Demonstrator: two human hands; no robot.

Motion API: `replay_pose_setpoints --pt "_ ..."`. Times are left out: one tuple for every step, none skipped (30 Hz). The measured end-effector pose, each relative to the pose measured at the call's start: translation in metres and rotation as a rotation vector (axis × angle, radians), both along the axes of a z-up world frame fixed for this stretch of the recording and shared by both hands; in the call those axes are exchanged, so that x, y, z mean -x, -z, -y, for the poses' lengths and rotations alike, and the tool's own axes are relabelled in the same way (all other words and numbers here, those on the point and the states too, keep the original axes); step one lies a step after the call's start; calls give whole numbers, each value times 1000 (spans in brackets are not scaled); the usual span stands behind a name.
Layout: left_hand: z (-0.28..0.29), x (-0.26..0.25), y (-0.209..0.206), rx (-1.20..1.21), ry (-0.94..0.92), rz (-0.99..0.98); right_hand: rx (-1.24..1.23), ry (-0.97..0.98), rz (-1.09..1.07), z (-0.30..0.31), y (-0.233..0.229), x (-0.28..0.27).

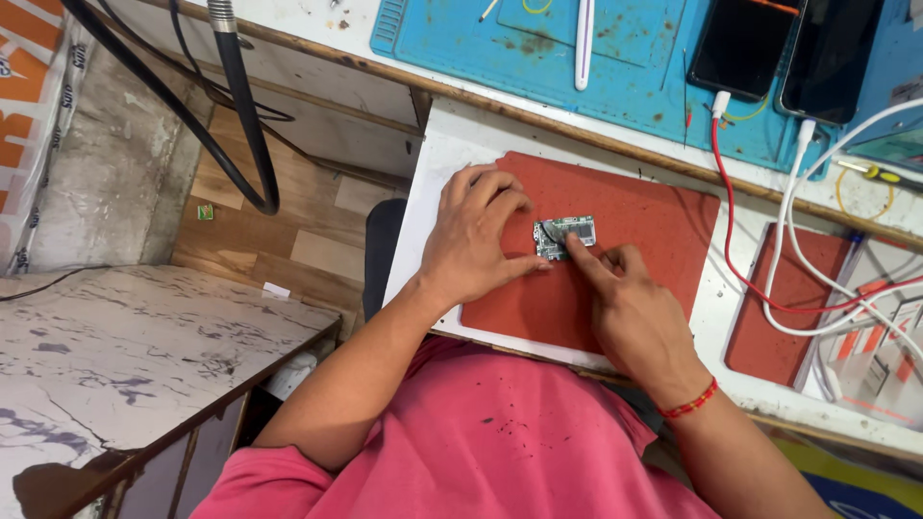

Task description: The person cleans a small electronic circuit board using a small brush and a purple pen-like tool. They repeatedly scrub the surface of the board on a red mat, occasionally flipping it over to clean different sides. The workspace includes a blue cutting mat and various tools in the background.

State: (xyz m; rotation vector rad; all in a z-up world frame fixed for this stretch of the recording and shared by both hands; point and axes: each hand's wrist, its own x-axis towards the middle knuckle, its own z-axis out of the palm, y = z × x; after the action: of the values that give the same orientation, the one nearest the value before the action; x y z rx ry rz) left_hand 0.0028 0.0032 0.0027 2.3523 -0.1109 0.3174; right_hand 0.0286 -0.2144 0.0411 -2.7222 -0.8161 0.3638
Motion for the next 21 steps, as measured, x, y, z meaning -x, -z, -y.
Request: replay_pose_setpoints --pt "0 -3 0 2 -10 -6 5 10 4 -2 1 -3" --pt "0 -3 1 5 -10 -23 12 31 -3 -3 1 -1" --pt "2 -1 1 8 -11 -41 33 23 -18 -8 5 0" --pt "7 1 2 -11 -16 -28 64 26 -25 -13 9 -1" --pt "10 5 2 -30 -21 -15 95 29 -33 -12 10 0" --pt "7 3 0 -67 -43 13 56 8 -46 -10 6 1" --pt "4 0 -3 -81 -25 53 17 -14 -58 -7 2 6" --pt "6 4 -4 -86 -17 76 -10 -46 -86 0 0 11" --pt "7 7 -4 -91 -10 100 -27 -9 -79 7 -1 12" --pt "7 10 -4 -112 -6 109 -46 30 -75 13 -2 13" --pt "6 11 -5 -134 -3 118 -65 69 -72 17 -1 15" --pt "9 10 -5 -150 12 128 -79 94 -42 20 2 14" --pt "11 9 -5 -152 15 113 -93 119 -13 22 5 11" --pt "12 7 -5 -154 20 101 -108 145 19 24 8 10" --pt "14 6 -6 -157 24 88 -126 114 12 25 8 15" --pt "15 4 -9 -163 11 57 -155 81 13 19 10 19" --pt "18 3 -12 -170 -3 25 -183 48 15 14 10 19" --pt "19 -1 -14 -173 -15 -4 -169 67 10 12 9 15" --pt "15 -7 -15 -167 -16 10 -156 86 5 8 9 10" --pt "15 -4 -14 -145 -23 2 -125 99 -20 10 9 12" --pt "16 -1 -11 -124 -30 -5 -119 90 -3 10 10 8"
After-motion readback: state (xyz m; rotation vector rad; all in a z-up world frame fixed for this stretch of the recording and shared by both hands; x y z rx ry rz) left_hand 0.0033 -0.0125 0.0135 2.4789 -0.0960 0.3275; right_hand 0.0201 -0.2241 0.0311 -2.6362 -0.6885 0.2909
